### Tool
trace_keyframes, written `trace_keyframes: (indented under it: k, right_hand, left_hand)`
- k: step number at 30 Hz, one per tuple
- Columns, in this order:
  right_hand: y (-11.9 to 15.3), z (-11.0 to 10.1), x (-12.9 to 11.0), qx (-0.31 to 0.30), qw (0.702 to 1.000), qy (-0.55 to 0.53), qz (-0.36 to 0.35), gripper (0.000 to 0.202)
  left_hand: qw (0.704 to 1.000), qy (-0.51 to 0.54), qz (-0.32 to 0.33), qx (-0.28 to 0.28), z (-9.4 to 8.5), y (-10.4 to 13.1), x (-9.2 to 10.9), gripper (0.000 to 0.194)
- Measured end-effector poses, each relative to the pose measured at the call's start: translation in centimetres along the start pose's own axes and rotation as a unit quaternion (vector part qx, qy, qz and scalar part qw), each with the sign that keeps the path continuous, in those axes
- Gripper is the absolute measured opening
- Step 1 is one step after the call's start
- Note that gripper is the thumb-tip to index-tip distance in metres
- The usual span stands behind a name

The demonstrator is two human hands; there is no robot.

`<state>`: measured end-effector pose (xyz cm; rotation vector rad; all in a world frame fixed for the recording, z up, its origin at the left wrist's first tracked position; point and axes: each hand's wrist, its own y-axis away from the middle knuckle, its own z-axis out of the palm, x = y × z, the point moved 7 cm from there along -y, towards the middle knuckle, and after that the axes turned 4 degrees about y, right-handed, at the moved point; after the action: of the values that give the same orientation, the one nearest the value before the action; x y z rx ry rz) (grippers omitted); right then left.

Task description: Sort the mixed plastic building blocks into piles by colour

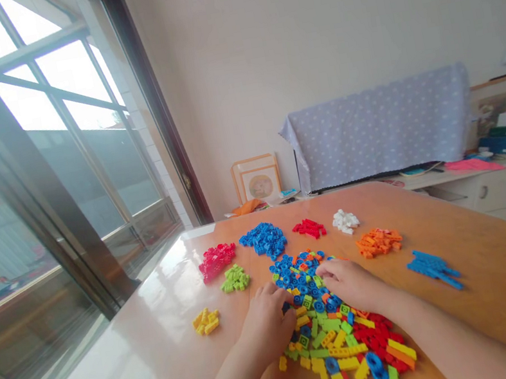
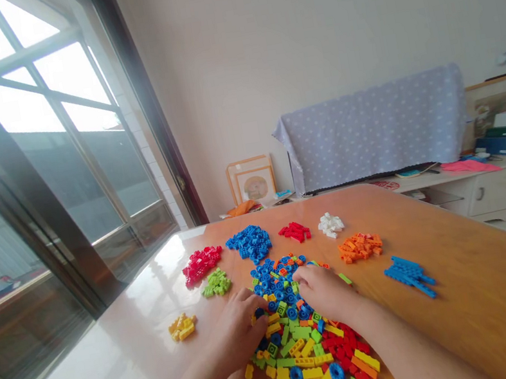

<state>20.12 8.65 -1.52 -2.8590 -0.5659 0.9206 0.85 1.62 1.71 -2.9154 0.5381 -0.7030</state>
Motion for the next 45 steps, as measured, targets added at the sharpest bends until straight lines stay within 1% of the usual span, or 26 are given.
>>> trace_keyframes:
  k: [3, 5, 7, 9, 11, 13, 18, 21, 23, 26, 29, 37, 40, 42, 44, 45]
  right_hand:
    - [-0.3, -0.1, 0.6, 0.014, 0.998, -0.057, 0.015, 0.025]
    - [-0.3, -0.7, 0.9, 0.031, 0.998, -0.043, 0.024, 0.022]
    - [-0.3, -1.3, 1.1, 0.04, 0.999, -0.004, 0.033, 0.017]
    - [-0.1, -1.6, 1.4, 0.017, 0.998, 0.029, 0.049, 0.016]
    - [0.1, -1.8, 1.6, -0.02, 0.997, 0.044, 0.059, 0.014]
    - [0.2, -2.2, 2.0, -0.038, 0.995, 0.053, 0.071, 0.013]
    - [0.1, -3.6, 2.9, -0.014, 0.994, 0.058, 0.091, 0.012]
    - [0.1, -3.2, 2.9, -0.029, 0.994, 0.054, 0.088, 0.013]
    - [0.3, -2.6, 2.4, -0.043, 0.994, 0.06, 0.078, 0.014]
    - [0.4, -1.8, 1.6, -0.047, 0.994, 0.078, 0.062, 0.015]
    - [0.4, -1.3, 1.1, -0.039, 0.993, 0.089, 0.059, 0.014]
    - [0.3, -0.9, 1.3, -0.027, 0.991, 0.104, 0.084, 0.014]
    - [0.2, -1.5, 1.1, -0.002, 0.993, 0.095, 0.071, 0.016]
    - [0.0, -2.2, 1.5, 0.02, 0.994, 0.079, 0.067, 0.019]
    - [-0.3, -3.2, 2.9, 0.043, 0.993, 0.063, 0.084, 0.022]
    - [-0.5, -3.7, 3.9, 0.05, 0.992, 0.059, 0.104, 0.024]
  left_hand:
    - [1.0, 0.004, 0.001, 0.001, -0.1, 0.0, 0.1, 0.02]
    - [1.0, 0.006, 0.001, -0.003, -0.1, -0.1, 0.1, 0.019]
    - [1.0, 0.007, 0.0, -0.007, -0.1, 0.0, 0.2, 0.019]
    - [1.0, 0.008, -0.002, -0.01, -0.1, 0.0, 0.2, 0.02]
    - [1.0, 0.009, 0.0, -0.01, -0.2, 0.0, 0.1, 0.02]
    - [1.0, 0.012, 0.004, -0.009, -0.2, 0.0, 0.1, 0.02]
    - [1.0, 0.021, 0.004, -0.005, -0.3, -0.1, 0.1, 0.02]
    - [1.0, 0.021, 0.009, 0.007, -0.4, -0.2, 0.1, 0.019]
    - [1.0, 0.019, 0.01, 0.009, -0.3, -0.2, 0.1, 0.018]
    - [1.0, 0.021, 0.014, 0.003, -0.1, -0.2, 0.1, 0.017]
    - [1.0, 0.024, 0.013, -0.001, 0.0, -0.3, 0.2, 0.017]
    - [0.999, 0.03, 0.017, 0.006, 0.1, -0.4, 0.2, 0.014]
    - [0.999, 0.032, 0.021, 0.012, 0.1, -0.4, 0.0, 0.014]
    - [0.999, 0.035, 0.022, 0.014, 0.2, -0.4, 0.0, 0.014]
    - [0.999, 0.038, 0.021, 0.015, 0.1, -0.5, 0.0, 0.014]
    - [0.999, 0.039, 0.021, 0.015, 0.1, -0.5, 0.0, 0.015]
